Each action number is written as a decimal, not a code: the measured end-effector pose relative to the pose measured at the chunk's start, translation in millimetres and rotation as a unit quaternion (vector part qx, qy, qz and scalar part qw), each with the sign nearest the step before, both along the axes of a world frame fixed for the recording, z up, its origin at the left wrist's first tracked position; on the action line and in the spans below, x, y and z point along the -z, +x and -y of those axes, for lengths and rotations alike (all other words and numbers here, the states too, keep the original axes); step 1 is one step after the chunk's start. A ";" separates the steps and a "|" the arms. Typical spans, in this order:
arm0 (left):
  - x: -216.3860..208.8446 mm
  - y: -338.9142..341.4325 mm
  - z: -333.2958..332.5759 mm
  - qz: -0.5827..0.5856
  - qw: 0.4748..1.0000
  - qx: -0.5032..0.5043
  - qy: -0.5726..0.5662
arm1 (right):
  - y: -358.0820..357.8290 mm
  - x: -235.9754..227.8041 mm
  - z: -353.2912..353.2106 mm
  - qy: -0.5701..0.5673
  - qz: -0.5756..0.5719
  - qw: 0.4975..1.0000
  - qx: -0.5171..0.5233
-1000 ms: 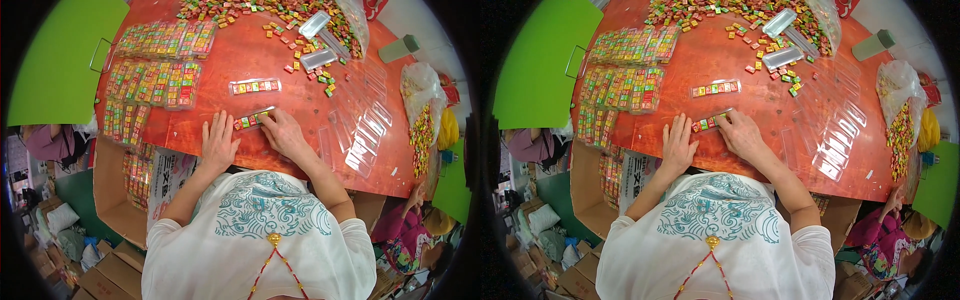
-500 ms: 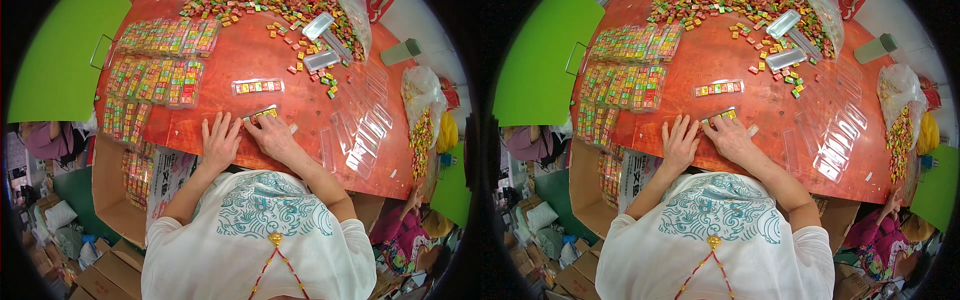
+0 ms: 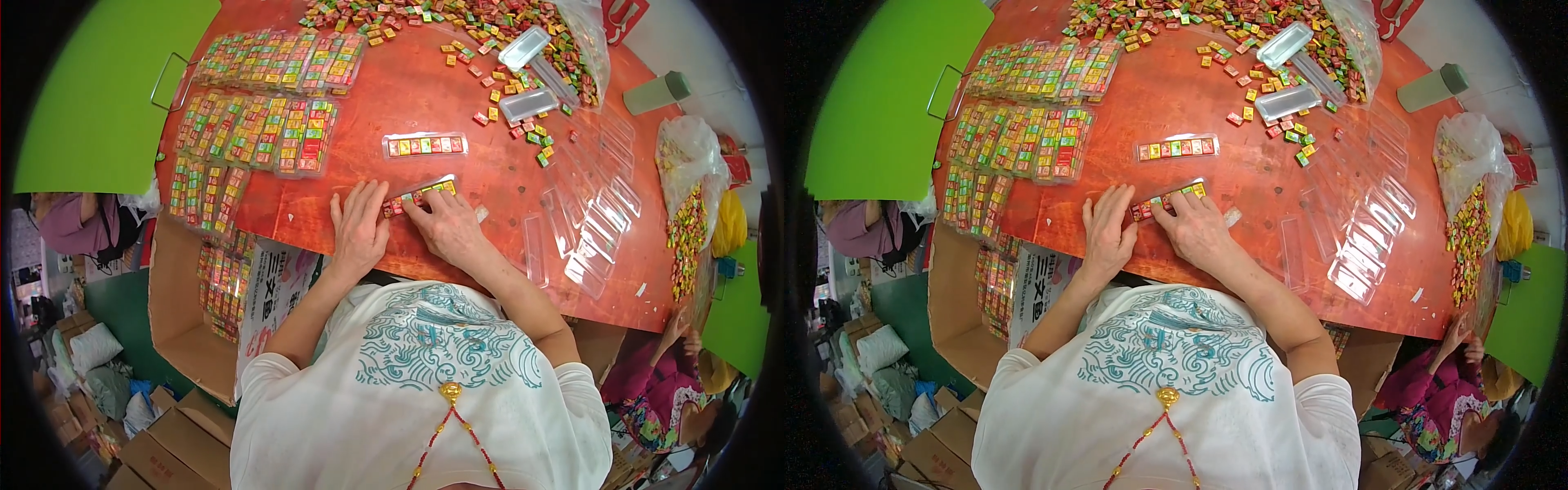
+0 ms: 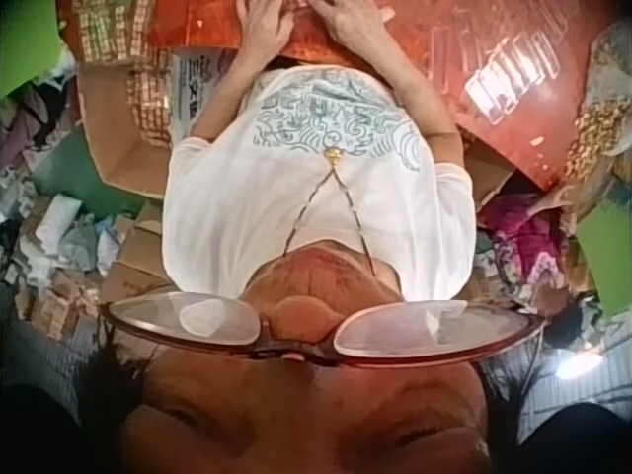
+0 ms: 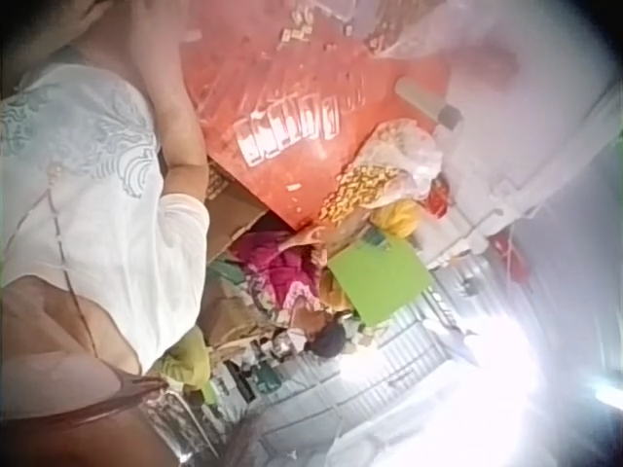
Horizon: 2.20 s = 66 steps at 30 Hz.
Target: Sorting small colorful toy blocks and placing them into clear plastic packaging containers on a workbench.
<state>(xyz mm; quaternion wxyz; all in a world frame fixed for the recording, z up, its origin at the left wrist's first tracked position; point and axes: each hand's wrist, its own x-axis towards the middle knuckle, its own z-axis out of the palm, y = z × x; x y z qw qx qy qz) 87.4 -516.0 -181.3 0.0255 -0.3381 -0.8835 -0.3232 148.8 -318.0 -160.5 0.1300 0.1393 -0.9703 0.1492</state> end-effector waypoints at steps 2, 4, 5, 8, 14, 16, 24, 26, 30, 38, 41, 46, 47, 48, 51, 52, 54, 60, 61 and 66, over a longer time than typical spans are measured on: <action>0.4 0.7 1.2 0.010 1.000 -0.002 0.016 | -0.3 -2.2 -4.3 -0.067 0.021 0.997 -0.008; 3.2 2.5 2.1 -0.005 0.998 0.020 -0.055 | 2.6 -11.3 -11.7 -0.101 0.042 0.994 0.011; 3.2 3.5 -0.1 -0.004 0.998 0.020 -0.054 | 4.9 -15.3 -16.2 -0.134 0.062 0.989 0.031; 3.6 4.9 -8.6 -0.025 0.979 0.034 -0.197 | 10.4 -11.1 -37.3 -0.161 -0.001 0.983 0.093; 3.3 -4.3 -6.1 -0.058 0.986 0.041 -0.153 | 14.9 -8.6 -52.8 -0.102 0.016 0.988 0.118; 2.4 -5.5 -8.8 -0.059 0.989 0.035 -0.129 | 6.1 -17.5 -44.1 -0.014 0.014 0.995 0.096; 2.8 -6.0 -7.4 0.037 0.999 -0.010 -0.015 | -5.3 -17.8 -39.2 0.010 0.073 0.997 0.038; 6.4 -6.6 -5.2 0.030 0.999 -0.010 -0.031 | -4.8 -17.6 -39.5 0.007 0.066 0.997 0.035; 3.2 -5.7 -6.1 0.013 0.998 -0.013 -0.062 | -3.6 -13.6 -40.2 0.001 0.070 0.997 0.023; -1.1 -12.5 -1.8 -0.041 0.996 0.032 -0.069 | -3.0 -13.7 -40.4 -0.014 0.074 0.997 0.024; -1.4 -18.0 -3.4 -0.045 0.996 0.040 -0.059 | -2.4 -14.0 -40.1 -0.011 0.072 0.997 0.024; 0.3 -18.1 -4.1 -0.062 0.996 0.024 -0.054 | -1.5 -12.3 -38.2 -0.017 0.059 0.998 0.028; -1.0 -17.1 -5.1 -0.091 0.993 0.009 -0.074 | -1.2 -12.1 -37.9 -0.017 0.059 0.998 0.029; -2.2 -15.9 -5.9 -0.121 0.988 -0.006 -0.093 | -1.1 -11.9 -37.5 -0.018 0.060 0.998 0.032; -5.9 -11.4 -7.0 -0.174 0.975 -0.017 -0.140 | -1.0 -13.0 -36.9 -0.020 0.063 0.997 0.034; -4.9 -10.1 -6.6 -0.175 0.974 -0.017 -0.140 | -1.2 -13.5 -36.8 -0.020 0.065 0.997 0.036; -3.6 -7.7 -6.4 -0.190 0.967 -0.024 -0.170 | -1.1 -12.1 -37.5 -0.022 0.060 0.997 0.036; -15.0 -3.9 -10.0 -0.128 0.982 -0.001 -0.140 | -2.4 -12.8 -38.6 -0.025 0.048 0.998 0.039; -14.8 -6.7 -10.6 -0.120 0.982 0.039 -0.137 | -2.6 -14.3 -38.4 -0.024 0.052 0.998 0.039; -0.3 -22.2 -18.0 -0.126 0.978 0.090 -0.137 | -6.7 -16.6 -46.0 -0.039 0.045 0.998 0.030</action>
